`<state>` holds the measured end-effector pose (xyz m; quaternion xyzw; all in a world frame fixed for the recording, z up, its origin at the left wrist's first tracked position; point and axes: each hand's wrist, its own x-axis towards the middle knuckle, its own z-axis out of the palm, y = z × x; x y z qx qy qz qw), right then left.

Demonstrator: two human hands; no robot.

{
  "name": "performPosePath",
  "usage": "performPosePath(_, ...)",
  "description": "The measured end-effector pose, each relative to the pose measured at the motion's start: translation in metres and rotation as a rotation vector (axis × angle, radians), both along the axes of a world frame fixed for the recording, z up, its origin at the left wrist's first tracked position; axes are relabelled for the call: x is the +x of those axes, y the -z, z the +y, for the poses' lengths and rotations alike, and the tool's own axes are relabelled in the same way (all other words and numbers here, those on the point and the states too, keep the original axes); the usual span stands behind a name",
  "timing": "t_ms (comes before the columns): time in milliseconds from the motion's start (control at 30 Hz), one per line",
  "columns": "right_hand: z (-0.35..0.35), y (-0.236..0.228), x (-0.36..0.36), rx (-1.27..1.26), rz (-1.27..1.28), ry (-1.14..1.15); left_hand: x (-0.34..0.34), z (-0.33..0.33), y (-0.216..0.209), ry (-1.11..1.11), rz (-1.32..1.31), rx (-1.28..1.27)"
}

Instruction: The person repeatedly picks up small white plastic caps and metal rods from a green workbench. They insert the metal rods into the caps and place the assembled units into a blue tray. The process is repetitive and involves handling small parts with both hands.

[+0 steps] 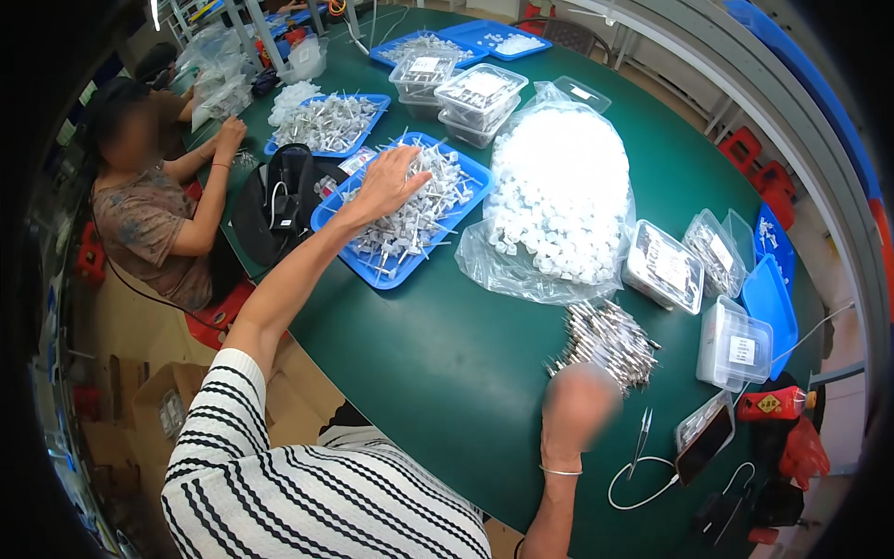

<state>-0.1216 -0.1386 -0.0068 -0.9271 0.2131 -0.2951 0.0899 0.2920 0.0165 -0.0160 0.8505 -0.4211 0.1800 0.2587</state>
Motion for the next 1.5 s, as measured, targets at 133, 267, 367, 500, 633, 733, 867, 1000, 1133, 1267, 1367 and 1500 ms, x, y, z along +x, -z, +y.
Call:
performPosePath(133, 0.007, -0.007, 0.004, 0.2, -0.13, -0.039, 0.003, -0.005, -0.003, 0.003, 0.027, 0.04)
performPosePath(267, 0.008, -0.009, -0.006, 0.863, -0.375, -0.041, 0.001, -0.001, -0.02, 0.004, 0.094, 0.048)
performPosePath(367, -0.003, -0.01, -0.02, 1.461, -0.682, -0.179, -0.054, -0.003, -0.065, 0.111, -0.059, -0.119)
performPosePath(500, -0.003, -0.013, -0.016, 1.67, -0.825, -0.298, -0.135, -0.044, -0.048, 0.563, -0.071, -0.112)
performPosePath(633, 0.0, -0.011, -0.014, 1.757, -0.849, -0.284, -0.13, -0.086, -0.006, 0.571, -0.234, 0.246)
performPosePath(733, 0.0, -0.005, -0.015, 1.844, -0.902, -0.294, -0.119, -0.105, 0.012, 0.529, -0.322, 0.329)
performPosePath(867, -0.002, 0.007, -0.014, 1.97, -0.946, -0.327, -0.11, -0.107, 0.007, 0.576, -0.327, 0.371)
performPosePath(1000, 0.006, -0.003, -0.011, 1.879, -0.948, -0.257, -0.148, -0.089, -0.028, 0.56, 0.146, 0.088)
performPosePath(1133, 0.013, -0.007, -0.001, 1.806, -0.868, -0.311, -0.215, -0.054, -0.017, 0.612, 1.303, -0.248)
performPosePath(1267, 0.019, -0.008, 0.008, 1.736, -0.857, -0.291, -0.255, -0.039, -0.01, 0.585, 1.731, -0.333)
performPosePath(1367, 0.019, -0.002, 0.008, 1.703, -0.874, -0.257, -0.26, -0.039, -0.004, 0.609, 1.841, -0.334)
performPosePath(1500, 0.021, 0.004, 0.007, 1.549, -0.866, -0.161, -0.259, -0.038, -0.005, 0.57, 1.938, -0.393)
